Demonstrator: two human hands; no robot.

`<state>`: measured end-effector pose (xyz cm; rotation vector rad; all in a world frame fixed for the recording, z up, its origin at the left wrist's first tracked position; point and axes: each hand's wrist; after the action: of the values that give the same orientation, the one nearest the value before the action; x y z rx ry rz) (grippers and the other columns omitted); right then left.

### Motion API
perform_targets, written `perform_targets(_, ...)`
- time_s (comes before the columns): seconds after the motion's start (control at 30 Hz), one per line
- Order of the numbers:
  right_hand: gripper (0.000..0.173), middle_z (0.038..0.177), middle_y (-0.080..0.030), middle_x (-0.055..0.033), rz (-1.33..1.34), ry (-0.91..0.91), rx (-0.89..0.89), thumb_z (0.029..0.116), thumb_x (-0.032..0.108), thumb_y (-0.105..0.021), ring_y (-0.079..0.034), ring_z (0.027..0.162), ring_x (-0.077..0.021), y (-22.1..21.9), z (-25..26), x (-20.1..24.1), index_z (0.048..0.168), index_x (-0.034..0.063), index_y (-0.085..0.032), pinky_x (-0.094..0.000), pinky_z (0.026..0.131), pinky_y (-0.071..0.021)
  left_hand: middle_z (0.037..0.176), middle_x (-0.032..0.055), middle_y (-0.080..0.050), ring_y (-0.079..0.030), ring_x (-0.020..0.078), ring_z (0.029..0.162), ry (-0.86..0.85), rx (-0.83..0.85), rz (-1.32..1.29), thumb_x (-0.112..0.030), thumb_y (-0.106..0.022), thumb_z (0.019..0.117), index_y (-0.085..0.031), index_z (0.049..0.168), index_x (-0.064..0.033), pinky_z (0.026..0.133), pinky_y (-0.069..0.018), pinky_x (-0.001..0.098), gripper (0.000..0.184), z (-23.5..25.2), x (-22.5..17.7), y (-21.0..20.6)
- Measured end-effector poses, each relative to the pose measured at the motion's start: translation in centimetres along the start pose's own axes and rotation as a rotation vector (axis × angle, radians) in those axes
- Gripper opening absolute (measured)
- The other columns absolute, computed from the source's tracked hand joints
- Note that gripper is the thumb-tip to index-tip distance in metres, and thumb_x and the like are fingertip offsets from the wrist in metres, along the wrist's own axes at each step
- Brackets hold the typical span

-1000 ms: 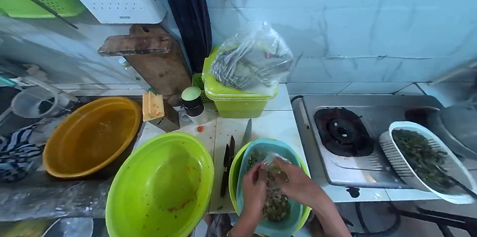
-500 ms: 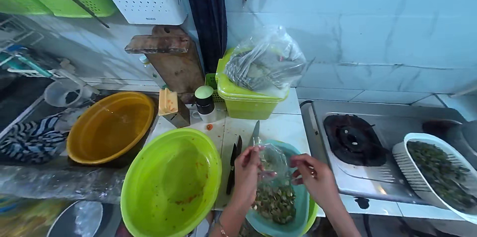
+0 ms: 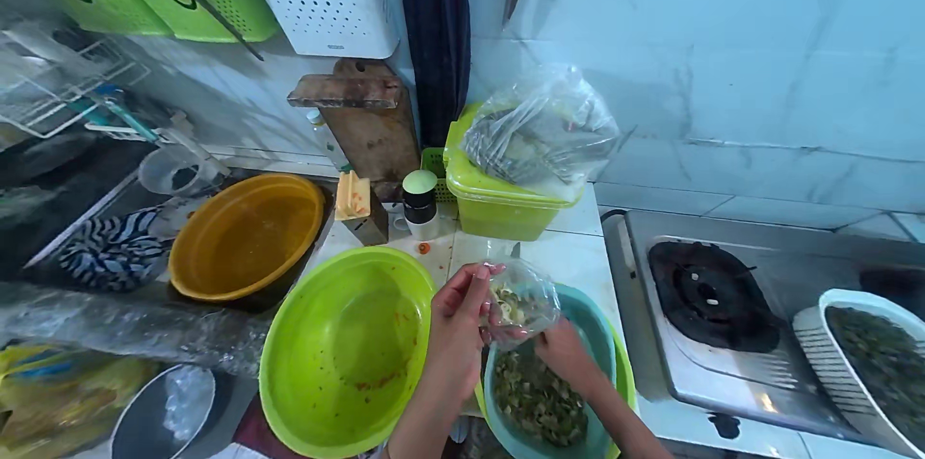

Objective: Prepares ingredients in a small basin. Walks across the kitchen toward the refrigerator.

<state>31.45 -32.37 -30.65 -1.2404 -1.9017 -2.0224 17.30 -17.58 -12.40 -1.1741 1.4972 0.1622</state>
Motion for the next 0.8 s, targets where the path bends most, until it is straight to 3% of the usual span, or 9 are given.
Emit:
perform_targets(0.07,0.037,0.135,-0.065,-0.0188,-0.018,0.028,0.075,0.0913,0.0,-0.055,-0.06,0.128,-0.0352,-1.5,0.3,-0.2,0.126,0.0001,-0.07,-0.0489,0.108,-0.0495,0.074,0.0046,-0.054,-0.057,0.0147,0.055,0.0,0.002,0.006,-0.012,-0.045,0.109,-0.067,0.111,-0.0001,0.059,-0.0628,0.0373,0.025,0.0,0.1,0.4)
perform_targets(0.2,0.033,0.124,-0.071,-0.0145,0.014,0.212,0.594,0.0964,0.004,-0.053,-0.063,0.123,-0.0335,-1.7,-1.3,-0.6,0.121,0.0103,-0.075,-0.0521,0.109,-0.0462,0.072,0.0035,-0.054,-0.056,0.0138,0.053,0.001,0.03,0.013,-0.012,-0.046,0.1085,-0.067,0.112,-0.0003,0.058,-0.0633,0.038,0.024,0.3,0.0,0.9)
perform_targets(0.3,0.027,0.115,-0.074,-0.0154,0.092,0.125,0.257,0.0954,0.007,-0.058,-0.069,0.112,-0.0317,-1.1,-0.6,-0.4,0.114,0.0068,-0.077,-0.0512,0.102,-0.053,0.071,0.0037,-0.053,-0.056,0.0146,0.054,0.003,0.027,0.013,-0.013,-0.047,0.1086,-0.067,0.114,-0.0001,0.059,-0.063,0.0386,0.025,0.4,0.2,1.3)
perform_targets(0.37,0.033,0.129,-0.069,-0.0181,-0.004,0.011,0.032,0.0933,0.008,-0.058,-0.063,0.125,-0.0348,-2.6,0.8,0.1,0.122,0.002,-0.073,-0.0508,0.109,-0.0487,0.072,0.0043,-0.053,-0.056,0.0151,0.054,0.018,0.025,0.016,-0.013,-0.048,0.1084,-0.068,0.113,-0.0006,0.06,-0.0627,0.0388,0.024,0.4,0.5,1.2)
perform_targets(0.47,0.038,0.136,-0.064,-0.022,-0.065,0.043,0.34,0.0965,0.003,-0.053,-0.058,0.131,-0.0391,-3.7,-0.3,1.0,0.133,0.0005,-0.066,-0.0541,0.113,-0.0439,0.071,0.004,-0.054,-0.056,0.015,0.054,0.04,0.051,0.036,-0.014,-0.049,0.1084,-0.068,0.112,-0.0015,0.059,-0.0625,0.0386,0.023,0.2,0.7,1.0)
perform_targets(0.53,0.03,0.123,-0.069,-0.021,-0.002,0.144,0.56,0.0973,0.001,-0.052,-0.061,0.123,-0.0384,-2.1,-0.7,1.0,0.12,0.0008,-0.072,-0.0542,0.11,-0.0449,0.071,0.0034,-0.054,-0.056,0.0147,0.054,0.023,0.07,0.036,-0.014,-0.049,0.1082,-0.068,0.112,-0.0017,0.058,-0.0626,0.0387,0.024,0.4,0.4,1.2)
perform_targets(0.6,0.029,0.115,-0.072,-0.0197,0.094,0.151,0.415,0.096,0.0,-0.053,-0.067,0.114,-0.0358,-1.3,-0.7,0.9,0.114,0.0016,-0.075,-0.052,0.105,-0.0501,0.073,0.0037,-0.055,-0.056,0.0142,0.054,0.017,0.054,0.036,-0.014,-0.048,0.1084,-0.068,0.112,-0.0017,0.057,-0.0622,0.0373,0.024,0.3,0.4,1.5)
perform_targets(0.7,0.034,0.127,-0.068,-0.0227,0.072,0.066,0.133,0.0947,0.004,-0.056,-0.064,0.124,-0.036,-3.2,1.0,0.8,0.125,-0.0022,-0.069,-0.0498,0.11,-0.0481,0.076,0.0052,-0.056,-0.056,0.0146,0.055,0.023,0.021,0.03,-0.014,-0.048,0.1085,-0.068,0.112,-0.0011,0.058,-0.0619,0.0369,0.024,0.6,0.6,1.4)
perform_targets(0.8,0.036,0.137,-0.062,-0.0217,-0.032,0.165,0.509,0.0957,-0.001,-0.054,-0.058,0.13,-0.039,-3.1,0.1,2.0,0.129,-0.0007,-0.068,-0.0536,0.112,-0.0445,0.075,0.0048,-0.055,-0.056,0.0148,0.055,0.024,0.047,0.04,-0.014,-0.049,0.1082,-0.068,0.113,-0.001,0.058,-0.0624,0.0378,0.023,0.6,0.3,1.3)
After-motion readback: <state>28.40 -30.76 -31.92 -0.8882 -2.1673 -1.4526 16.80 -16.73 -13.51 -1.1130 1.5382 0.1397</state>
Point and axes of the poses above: each hand's wrist, its own z-axis towards the middle knuckle, its own y-axis out of the back of the hand, x = y × z
